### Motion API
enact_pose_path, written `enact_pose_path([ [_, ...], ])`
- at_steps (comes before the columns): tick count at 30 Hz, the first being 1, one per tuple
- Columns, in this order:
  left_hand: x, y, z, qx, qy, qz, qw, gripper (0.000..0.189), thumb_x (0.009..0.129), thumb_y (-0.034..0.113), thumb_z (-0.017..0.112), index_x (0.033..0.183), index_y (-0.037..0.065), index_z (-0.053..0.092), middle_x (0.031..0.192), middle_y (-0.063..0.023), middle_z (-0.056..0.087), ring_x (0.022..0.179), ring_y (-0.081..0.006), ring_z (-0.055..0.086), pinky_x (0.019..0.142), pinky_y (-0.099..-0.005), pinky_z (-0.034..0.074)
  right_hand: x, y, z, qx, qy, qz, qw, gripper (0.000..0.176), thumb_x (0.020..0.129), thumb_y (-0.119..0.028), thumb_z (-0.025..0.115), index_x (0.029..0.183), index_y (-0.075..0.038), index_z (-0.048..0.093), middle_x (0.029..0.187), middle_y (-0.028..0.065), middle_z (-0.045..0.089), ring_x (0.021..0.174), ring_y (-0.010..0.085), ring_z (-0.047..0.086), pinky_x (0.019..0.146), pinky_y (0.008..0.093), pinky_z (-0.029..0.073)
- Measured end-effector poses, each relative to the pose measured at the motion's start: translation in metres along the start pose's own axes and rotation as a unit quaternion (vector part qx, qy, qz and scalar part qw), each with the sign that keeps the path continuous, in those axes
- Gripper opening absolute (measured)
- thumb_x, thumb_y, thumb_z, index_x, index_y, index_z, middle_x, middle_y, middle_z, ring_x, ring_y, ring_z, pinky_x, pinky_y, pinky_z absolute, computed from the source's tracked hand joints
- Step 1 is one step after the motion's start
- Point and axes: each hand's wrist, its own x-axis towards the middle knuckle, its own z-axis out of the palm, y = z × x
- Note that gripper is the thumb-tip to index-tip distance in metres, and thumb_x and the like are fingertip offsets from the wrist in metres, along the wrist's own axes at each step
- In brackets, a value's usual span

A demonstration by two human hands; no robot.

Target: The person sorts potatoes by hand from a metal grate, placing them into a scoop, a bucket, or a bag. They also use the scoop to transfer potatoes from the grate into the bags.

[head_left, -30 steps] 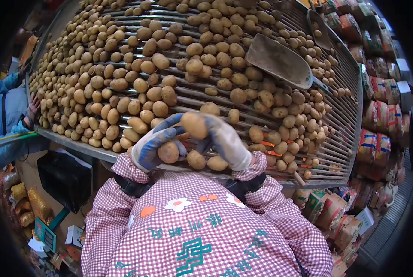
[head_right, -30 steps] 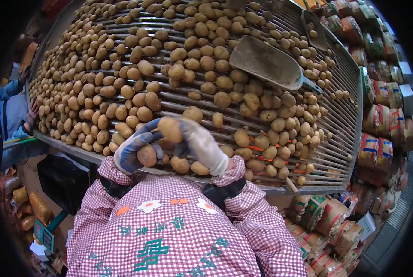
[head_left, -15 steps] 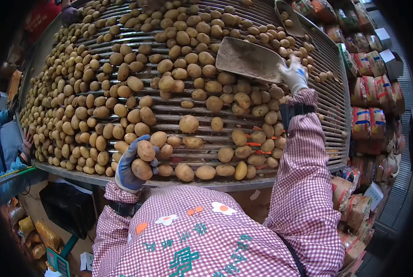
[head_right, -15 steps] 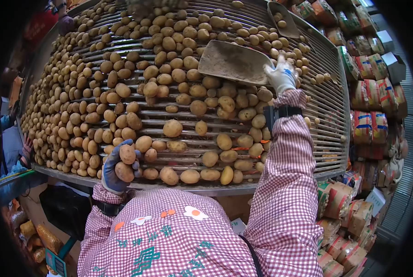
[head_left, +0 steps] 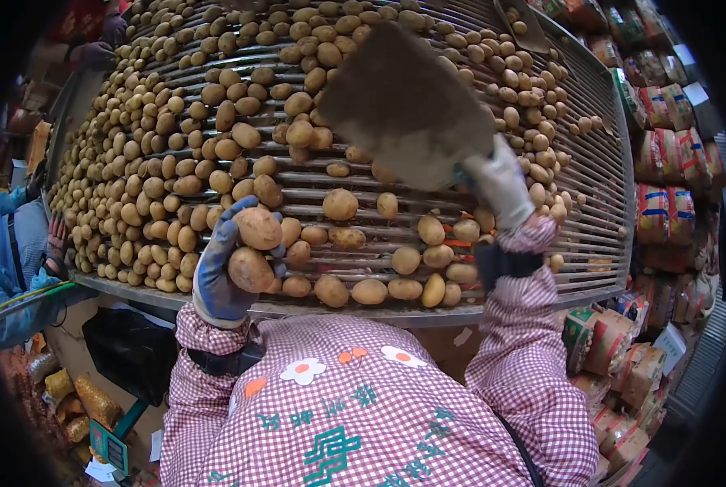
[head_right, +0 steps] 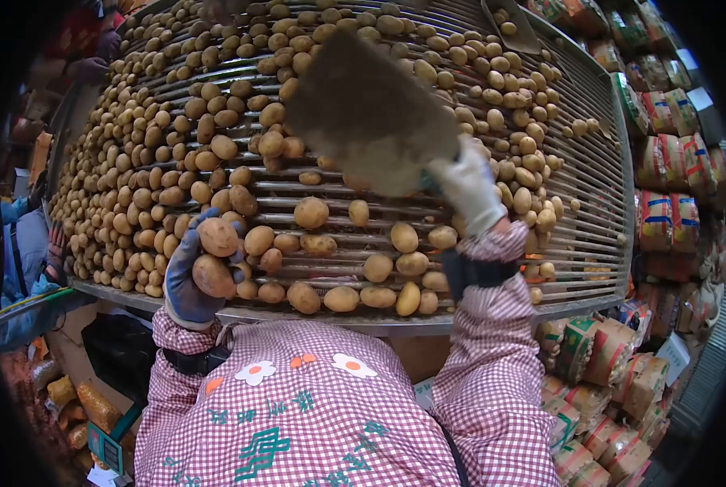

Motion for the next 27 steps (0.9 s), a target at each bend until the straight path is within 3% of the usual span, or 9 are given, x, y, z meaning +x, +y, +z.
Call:
enact_pose_path([
  [1,0.000,0.001,0.007,0.004,-0.013,0.011,1.000,0.052,0.106,0.033,0.051,0.148,0.005,0.041,0.127,-0.0184,0.062,0.103,-0.0273,0.070,0.076,-0.0424,0.063,-0.009,0.023,0.019,-0.047,-0.022,-0.170,0.984,0.036,0.086,-0.017,0.066,0.115,0.003,0.061,0.101,0.0113,0.069,0.089,0.0180,0.065,0.079,0.0318,0.054],
  [6,-0.005,0.002,0.030,0.208,-0.003,0.042,0.977,0.051,0.106,0.028,0.051,0.148,0.001,0.040,0.133,-0.0170,0.060,0.116,-0.0247,0.064,0.094,-0.0380,0.056,-0.085,0.009,0.128,0.232,-0.210,-0.033,0.949,0.029,0.092,-0.014,0.058,0.115,0.003,0.062,0.098,0.0070,0.069,0.089,0.0183,0.064,0.080,0.0329,0.053],
  [8,-0.012,0.003,0.030,0.377,0.013,0.066,0.924,0.052,0.105,0.021,0.053,0.149,-0.003,0.040,0.143,-0.0158,0.054,0.129,-0.0201,0.054,0.111,-0.0327,0.041,-0.109,0.007,0.152,0.221,-0.238,-0.095,0.941,0.039,0.092,-0.019,0.060,0.124,0.004,0.060,0.102,0.0150,0.070,0.094,0.0237,0.066,0.085,0.0368,0.053],
  [14,-0.074,0.007,-0.013,0.487,0.091,0.204,0.844,0.041,0.106,0.018,0.052,0.140,-0.004,0.052,0.140,-0.0150,0.056,0.124,-0.0222,0.057,0.106,-0.0364,0.046,-0.121,0.025,0.185,0.084,-0.210,-0.188,0.956,0.049,0.095,-0.019,0.060,0.135,0.006,0.049,0.120,0.0307,0.059,0.108,0.0456,0.061,0.095,0.0469,0.050],
  [20,-0.123,0.001,-0.074,0.400,0.152,0.024,0.903,0.042,0.108,0.034,0.049,0.129,-0.002,0.057,0.122,-0.0118,0.066,0.113,-0.0221,0.062,0.102,-0.0363,0.048,-0.122,-0.002,0.236,0.020,-0.143,-0.405,0.903,0.048,0.097,-0.020,0.058,0.132,0.011,0.048,0.120,0.0372,0.055,0.103,0.0498,0.062,0.092,0.0477,0.051],
  [22,-0.121,-0.018,-0.074,0.184,0.138,-0.009,0.973,0.053,0.107,0.038,0.045,0.143,-0.001,0.047,0.140,-0.0182,0.058,0.128,-0.0300,0.057,0.112,-0.0444,0.042,-0.137,-0.042,0.245,0.126,-0.251,-0.211,0.936,0.046,0.097,-0.021,0.059,0.129,0.012,0.051,0.119,0.0388,0.054,0.102,0.0516,0.061,0.091,0.0483,0.052],
  [24,-0.111,-0.020,-0.060,0.073,0.171,-0.018,0.983,0.054,0.107,0.035,0.045,0.147,-0.001,0.042,0.143,-0.0198,0.056,0.130,-0.0326,0.056,0.114,-0.0488,0.041,-0.141,-0.050,0.261,-0.042,-0.145,-0.456,0.877,0.056,0.097,-0.030,0.062,0.134,0.009,0.050,0.121,0.0377,0.058,0.112,0.0472,0.061,0.096,0.0480,0.050],
  [26,-0.111,-0.020,-0.089,0.032,0.170,0.012,0.985,0.054,0.106,0.033,0.046,0.148,-0.001,0.041,0.144,-0.0199,0.055,0.130,-0.0331,0.056,0.114,-0.0495,0.041,-0.142,-0.071,0.265,0.266,-0.292,-0.095,0.914,0.056,0.096,-0.033,0.064,0.134,0.007,0.052,0.121,0.0351,0.061,0.116,0.0437,0.061,0.098,0.0469,0.049],
  [27,-0.111,-0.017,-0.097,-0.006,0.163,0.039,0.986,0.054,0.105,0.030,0.047,0.150,0.000,0.039,0.145,-0.0200,0.054,0.131,-0.0336,0.055,0.114,-0.0502,0.042,-0.138,-0.076,0.258,0.265,-0.298,-0.094,0.912,0.056,0.096,-0.033,0.064,0.134,0.007,0.052,0.121,0.0351,0.061,0.116,0.0437,0.061,0.098,0.0469,0.049],
])
